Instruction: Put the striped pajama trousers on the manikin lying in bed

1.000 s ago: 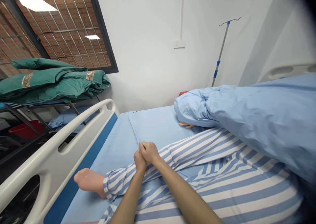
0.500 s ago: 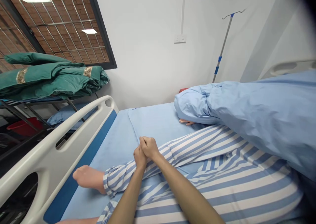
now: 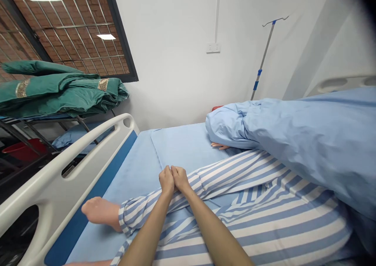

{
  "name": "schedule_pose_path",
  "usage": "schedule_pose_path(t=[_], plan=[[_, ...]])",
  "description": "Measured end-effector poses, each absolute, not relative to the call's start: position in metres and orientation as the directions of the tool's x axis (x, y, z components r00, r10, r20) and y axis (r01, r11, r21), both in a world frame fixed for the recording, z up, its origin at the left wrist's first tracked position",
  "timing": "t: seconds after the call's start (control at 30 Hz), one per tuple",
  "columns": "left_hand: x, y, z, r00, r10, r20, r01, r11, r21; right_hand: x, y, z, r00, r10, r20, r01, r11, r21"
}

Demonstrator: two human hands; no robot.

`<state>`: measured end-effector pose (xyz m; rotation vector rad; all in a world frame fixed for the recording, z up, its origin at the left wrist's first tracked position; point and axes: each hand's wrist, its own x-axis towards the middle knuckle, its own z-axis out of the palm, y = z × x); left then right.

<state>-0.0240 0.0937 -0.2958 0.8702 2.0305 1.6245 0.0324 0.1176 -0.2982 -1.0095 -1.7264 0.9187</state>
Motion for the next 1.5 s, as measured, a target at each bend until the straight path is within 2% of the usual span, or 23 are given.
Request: schedule_pose_path(t=[0.07, 0.23, 0.43, 0.63, 0.8, 0.9, 1.0, 1.13, 1.27, 1.4, 1.5], plan=[[-0.018, 0.095, -0.297, -0.748, 0.66, 0.068, 0.201, 0.128, 0.971, 0.032, 0.12, -0.301, -0.212, 0.924, 0.32, 0.202, 0.362, -0.91], [-0.01, 0.088, -0.302, -0.684, 0.706, 0.185, 0.34, 0.083, 0.937, 0.032, 0.129, -0.291, -0.171, 0.951, 0.258, 0.209, 0.291, -0.934], [-0.008, 0.086, -0.299, -0.66, 0.725, 0.196, 0.345, 0.061, 0.936, 0.042, 0.134, -0.257, -0.239, 0.885, 0.4, 0.236, 0.452, -0.86], [-0.007, 0.085, -0.303, -0.651, 0.737, 0.184, 0.36, 0.087, 0.929, 0.059, 0.126, -0.292, -0.198, 0.904, 0.379, 0.316, 0.425, -0.848], [0.003, 0.1, -0.291, -0.659, 0.736, 0.153, 0.277, 0.049, 0.959, 0.063, 0.127, -0.304, -0.169, 0.917, 0.361, 0.231, 0.393, -0.89], [0.012, 0.11, -0.279, -0.641, 0.741, 0.201, 0.273, -0.024, 0.962, 0.064, 0.13, -0.302, -0.164, 0.927, 0.338, 0.14, 0.361, -0.922], [0.018, 0.112, -0.279, -0.649, 0.714, 0.263, 0.387, 0.013, 0.922, 0.066, 0.131, -0.302, -0.149, 0.94, 0.308, 0.066, 0.32, -0.945], [0.018, 0.104, -0.293, -0.598, 0.728, 0.336, 0.592, 0.119, 0.797, 0.066, 0.133, -0.301, -0.116, 0.951, 0.285, 0.05, 0.293, -0.955], [0.016, 0.102, -0.299, -0.563, 0.768, 0.305, 0.618, 0.146, 0.773, 0.069, 0.135, -0.295, -0.138, 0.943, 0.305, 0.181, 0.326, -0.928], [0.016, 0.105, -0.298, -0.56, 0.768, 0.311, 0.635, 0.156, 0.757, 0.083, 0.138, -0.291, -0.196, 0.899, 0.391, 0.377, 0.437, -0.816], [0.017, 0.106, -0.3, -0.566, 0.756, 0.329, 0.64, 0.152, 0.753, 0.094, 0.136, -0.297, -0.208, 0.885, 0.417, 0.503, 0.462, -0.73]])
